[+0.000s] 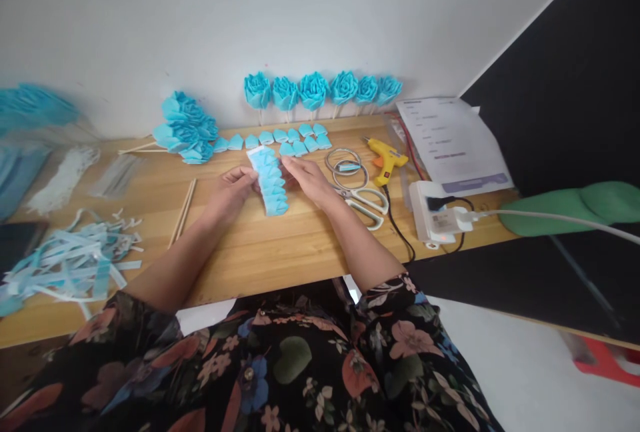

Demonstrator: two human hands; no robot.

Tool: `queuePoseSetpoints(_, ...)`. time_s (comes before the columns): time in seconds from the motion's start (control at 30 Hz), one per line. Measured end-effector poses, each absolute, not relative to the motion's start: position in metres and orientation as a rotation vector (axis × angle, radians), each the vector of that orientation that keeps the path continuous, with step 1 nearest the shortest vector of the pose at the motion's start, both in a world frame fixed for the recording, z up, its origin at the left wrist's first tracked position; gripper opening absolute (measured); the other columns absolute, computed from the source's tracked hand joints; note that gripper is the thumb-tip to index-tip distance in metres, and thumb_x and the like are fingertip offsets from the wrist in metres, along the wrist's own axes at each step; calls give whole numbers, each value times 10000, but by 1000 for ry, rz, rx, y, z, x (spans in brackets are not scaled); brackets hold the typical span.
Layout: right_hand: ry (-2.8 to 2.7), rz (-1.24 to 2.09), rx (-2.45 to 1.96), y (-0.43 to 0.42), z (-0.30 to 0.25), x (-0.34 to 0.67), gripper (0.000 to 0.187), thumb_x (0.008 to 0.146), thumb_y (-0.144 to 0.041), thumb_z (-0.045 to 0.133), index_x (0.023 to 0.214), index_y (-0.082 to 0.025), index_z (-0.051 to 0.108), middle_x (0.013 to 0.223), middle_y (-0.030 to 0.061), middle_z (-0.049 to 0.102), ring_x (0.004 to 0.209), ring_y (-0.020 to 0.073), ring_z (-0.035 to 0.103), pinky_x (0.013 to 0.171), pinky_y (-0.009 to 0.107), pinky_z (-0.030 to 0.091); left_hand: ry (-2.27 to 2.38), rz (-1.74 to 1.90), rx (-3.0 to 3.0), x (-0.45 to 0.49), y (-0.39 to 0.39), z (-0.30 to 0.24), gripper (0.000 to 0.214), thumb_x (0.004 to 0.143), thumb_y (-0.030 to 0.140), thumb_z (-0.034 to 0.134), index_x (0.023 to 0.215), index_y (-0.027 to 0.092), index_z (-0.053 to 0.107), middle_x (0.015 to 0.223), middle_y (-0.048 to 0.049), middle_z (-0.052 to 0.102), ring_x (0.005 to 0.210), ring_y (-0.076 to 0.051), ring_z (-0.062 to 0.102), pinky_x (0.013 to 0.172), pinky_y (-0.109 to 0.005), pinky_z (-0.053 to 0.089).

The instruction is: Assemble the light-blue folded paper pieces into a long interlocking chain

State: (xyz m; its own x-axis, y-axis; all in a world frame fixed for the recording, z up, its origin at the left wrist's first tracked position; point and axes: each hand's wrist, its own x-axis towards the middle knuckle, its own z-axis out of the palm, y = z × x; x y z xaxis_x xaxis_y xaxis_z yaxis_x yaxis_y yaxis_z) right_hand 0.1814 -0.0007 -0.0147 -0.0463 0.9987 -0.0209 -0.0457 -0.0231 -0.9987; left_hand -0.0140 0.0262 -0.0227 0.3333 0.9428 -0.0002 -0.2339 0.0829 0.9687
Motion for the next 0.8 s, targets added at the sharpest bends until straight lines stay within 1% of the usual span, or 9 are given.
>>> queuePoseSetpoints(0.07,-1198,1326,-1173,-1,-14,181,566,761,-748,657,896,-201,711,852,43,680,762,170,618,714,310,517,779,1054,1083,-14,27,-22,317,729,426,825,691,167,646,637,3,626,620,-118,576,674,-263,477)
queuePoseSetpoints(0.13,-1247,1349,-1168,-3,-12,180,538,765,-725,669,821,-192,701,804,36,671,738,162,612,706,303,510,760,1060,1051,-15,27,-21,317,735,423,830,700,168,644,643,4,626,623,-116,577,671,-260,480)
queuePoseSetpoints(0.2,-1319,1365,-1162,-4,-10,179,473,772,-658,707,775,-185,685,759,16,651,716,148,589,699,290,491,743,1059,1037,-15,27,-21,315,741,423,834,711,169,649,654,4,628,629,-113,578,666,-255,484)
queuePoseSetpoints(0.27,-1388,1375,-1151,-5,-9,179,406,760,-579,755,780,-181,675,737,-6,627,687,130,554,676,271,458,728,1065,1033,-15,28,-22,326,733,434,843,712,170,652,656,5,624,628,-110,574,655,-248,485)
queuePoseSetpoints(0.37,-1431,1345,-1168,-6,-8,177,385,729,-528,795,739,-179,632,683,-35,568,644,114,497,624,251,400,721,1068,1047,-16,28,-25,356,718,471,847,709,172,654,661,2,620,630,-114,571,640,-248,484)
queuePoseSetpoints(0.43,-1416,1322,-1171,-6,-7,177,403,762,-552,757,711,-183,604,667,-37,544,640,115,486,626,253,394,723,1054,1062,-16,28,-26,368,722,492,837,717,173,653,672,-1,621,641,-121,576,648,-255,486)
queuePoseSetpoints(0.57,-1354,1247,-1118,-6,-6,178,450,867,-613,613,722,-187,591,720,-13,562,705,131,516,692,267,428,729,974,1153,-18,26,-24,357,765,495,798,733,166,662,686,-7,633,640,-125,576,664,-262,478)
queuePoseSetpoints(0.7,-1248,1180,-1149,-5,-7,178,477,831,-660,625,729,-196,582,728,-16,554,712,132,505,693,264,435,744,872,1301,-19,23,-19,355,781,493,783,736,154,687,683,-15,653,641,-130,571,673,-259,459)
queuePoseSetpoints(0.8,-1181,1195,-1171,-4,-6,177,465,750,-646,712,719,-196,600,694,-27,547,676,124,494,664,256,438,747,841,1355,-19,23,-19,385,803,528,752,737,154,686,681,-20,656,649,-140,572,680,-266,457)
